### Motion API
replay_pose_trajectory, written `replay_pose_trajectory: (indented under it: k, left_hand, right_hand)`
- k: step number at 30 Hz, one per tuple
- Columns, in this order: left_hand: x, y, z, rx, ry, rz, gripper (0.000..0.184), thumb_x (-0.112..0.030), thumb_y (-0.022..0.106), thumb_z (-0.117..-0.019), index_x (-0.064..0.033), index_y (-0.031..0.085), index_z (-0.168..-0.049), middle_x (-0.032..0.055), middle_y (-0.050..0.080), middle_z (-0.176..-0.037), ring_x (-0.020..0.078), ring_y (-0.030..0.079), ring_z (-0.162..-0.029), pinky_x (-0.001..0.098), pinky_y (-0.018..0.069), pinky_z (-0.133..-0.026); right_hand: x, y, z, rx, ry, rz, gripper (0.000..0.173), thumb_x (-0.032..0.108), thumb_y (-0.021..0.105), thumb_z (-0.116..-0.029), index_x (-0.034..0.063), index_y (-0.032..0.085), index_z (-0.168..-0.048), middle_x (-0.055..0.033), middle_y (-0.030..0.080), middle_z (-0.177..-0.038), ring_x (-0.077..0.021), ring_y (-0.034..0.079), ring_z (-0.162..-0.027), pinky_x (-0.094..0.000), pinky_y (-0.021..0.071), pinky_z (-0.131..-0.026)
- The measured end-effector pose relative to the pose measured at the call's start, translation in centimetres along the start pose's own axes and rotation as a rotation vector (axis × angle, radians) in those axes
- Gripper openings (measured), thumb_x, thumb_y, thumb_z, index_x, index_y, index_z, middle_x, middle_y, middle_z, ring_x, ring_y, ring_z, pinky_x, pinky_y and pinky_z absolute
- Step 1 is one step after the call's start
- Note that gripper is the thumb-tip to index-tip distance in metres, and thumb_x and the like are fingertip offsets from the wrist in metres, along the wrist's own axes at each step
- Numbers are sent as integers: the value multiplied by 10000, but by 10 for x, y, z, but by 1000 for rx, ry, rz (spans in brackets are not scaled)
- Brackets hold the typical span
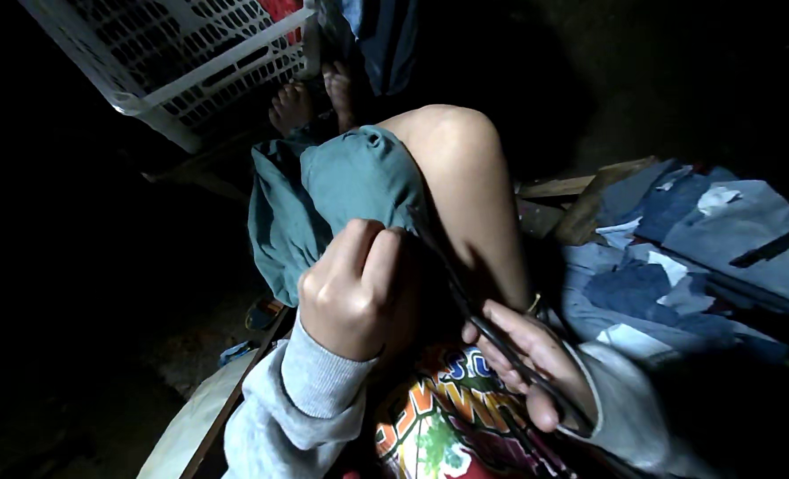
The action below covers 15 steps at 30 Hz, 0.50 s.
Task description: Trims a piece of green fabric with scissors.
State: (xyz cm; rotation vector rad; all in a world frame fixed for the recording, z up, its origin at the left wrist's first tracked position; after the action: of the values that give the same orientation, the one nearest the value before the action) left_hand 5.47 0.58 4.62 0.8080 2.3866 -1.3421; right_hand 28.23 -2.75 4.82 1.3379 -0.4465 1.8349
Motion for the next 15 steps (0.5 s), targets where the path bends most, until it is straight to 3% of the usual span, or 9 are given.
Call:
replay_pose_trajectory:
  k: [6, 9, 15]
  left_hand:
    - [1, -2, 1, 50, 83, -50, 138, -60, 629, -927, -4, 723, -844, 141, 657, -790, 216, 645, -715, 265, 493, -587]
    - [-1, -4, 1, 100, 106, -62, 162, -62, 596, -936, -2, 698, -825, 146, 651, -786, 235, 652, -694, 288, 500, -556]
    - [-3, -6, 2, 122, 111, -57, 145, -51, 589, -912, -2, 702, -836, 147, 649, -784, 239, 643, -659, 298, 484, -515]
  right_hand:
    - [-1, 0, 4, 45, -4, -111, 491, 615, 636, -900, 167, 578, -1093, 199, 461, -675, 152, 438, -572, -57, 381, -511]
    - [2, 2, 5, 13, 37, -126, 456, 613, 658, -883, 197, 601, -1061, 227, 477, -671, 163, 456, -566, -51, 396, -502]
    - [6, 9, 6, -97, 115, -72, 410, 466, 745, -864, 118, 629, -1047, 202, 525, -649, 129, 474, -491, -73, 409, -435]
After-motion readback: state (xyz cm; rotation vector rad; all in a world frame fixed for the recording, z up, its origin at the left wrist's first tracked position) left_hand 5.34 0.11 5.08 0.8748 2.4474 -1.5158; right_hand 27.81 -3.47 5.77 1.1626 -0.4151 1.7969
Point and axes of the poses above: each hand's wrist, its own z-axis away from the middle knuckle, its own y-axis out of the palm, x = y × z, the point moved 1 cm from there along -z, towards the middle knuckle
